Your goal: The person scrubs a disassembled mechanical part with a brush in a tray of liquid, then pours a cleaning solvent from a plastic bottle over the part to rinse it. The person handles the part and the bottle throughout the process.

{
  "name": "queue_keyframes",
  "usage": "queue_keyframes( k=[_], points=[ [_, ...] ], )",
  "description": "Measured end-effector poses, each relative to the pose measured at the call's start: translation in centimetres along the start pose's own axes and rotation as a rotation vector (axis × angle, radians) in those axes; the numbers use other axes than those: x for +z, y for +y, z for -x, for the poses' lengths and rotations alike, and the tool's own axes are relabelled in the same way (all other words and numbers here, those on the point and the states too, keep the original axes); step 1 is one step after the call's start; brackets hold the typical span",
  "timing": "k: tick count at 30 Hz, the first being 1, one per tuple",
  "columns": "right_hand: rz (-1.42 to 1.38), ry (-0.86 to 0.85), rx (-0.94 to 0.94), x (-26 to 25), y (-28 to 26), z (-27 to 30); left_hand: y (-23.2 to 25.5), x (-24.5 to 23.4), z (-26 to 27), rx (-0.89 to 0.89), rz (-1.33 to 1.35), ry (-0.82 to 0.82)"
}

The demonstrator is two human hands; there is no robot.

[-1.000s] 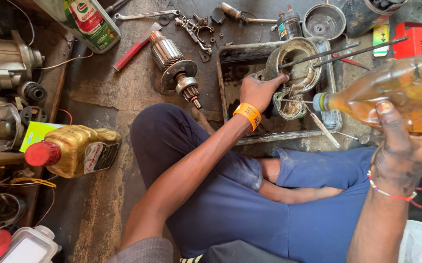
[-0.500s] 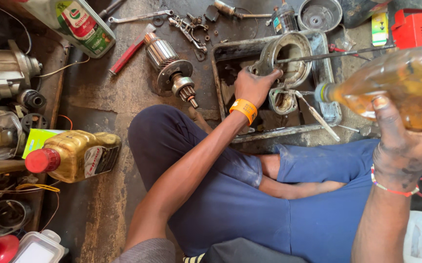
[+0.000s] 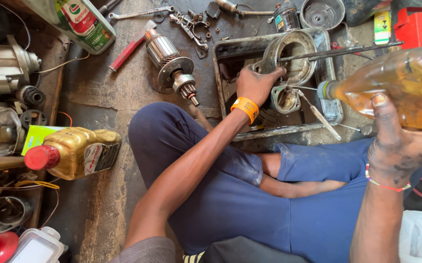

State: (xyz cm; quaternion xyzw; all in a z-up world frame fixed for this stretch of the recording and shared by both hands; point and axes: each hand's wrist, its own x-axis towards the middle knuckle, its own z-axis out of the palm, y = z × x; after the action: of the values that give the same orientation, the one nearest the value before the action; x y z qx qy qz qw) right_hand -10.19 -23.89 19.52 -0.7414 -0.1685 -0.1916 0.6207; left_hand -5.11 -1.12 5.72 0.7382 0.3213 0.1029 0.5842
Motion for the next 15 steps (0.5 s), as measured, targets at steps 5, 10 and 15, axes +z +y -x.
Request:
queue_keyframes(
  k=[5,10,15],
  points=[
    [-0.035,-0.033,0.002,-0.3,0.2,0.1,0.1,0.0,0.1,-0.037,0.049,-0.033],
    [-0.056,-0.087,0.026,-0.1,-0.5,0.2,0.0,-0.1,0.0,0.006,0.058,-0.017],
    [-0.135,-0.068,0.014,0.4,-1.0,0.2,-0.2,0.0,0.1,0.034,0.085,-0.034]
  ],
)
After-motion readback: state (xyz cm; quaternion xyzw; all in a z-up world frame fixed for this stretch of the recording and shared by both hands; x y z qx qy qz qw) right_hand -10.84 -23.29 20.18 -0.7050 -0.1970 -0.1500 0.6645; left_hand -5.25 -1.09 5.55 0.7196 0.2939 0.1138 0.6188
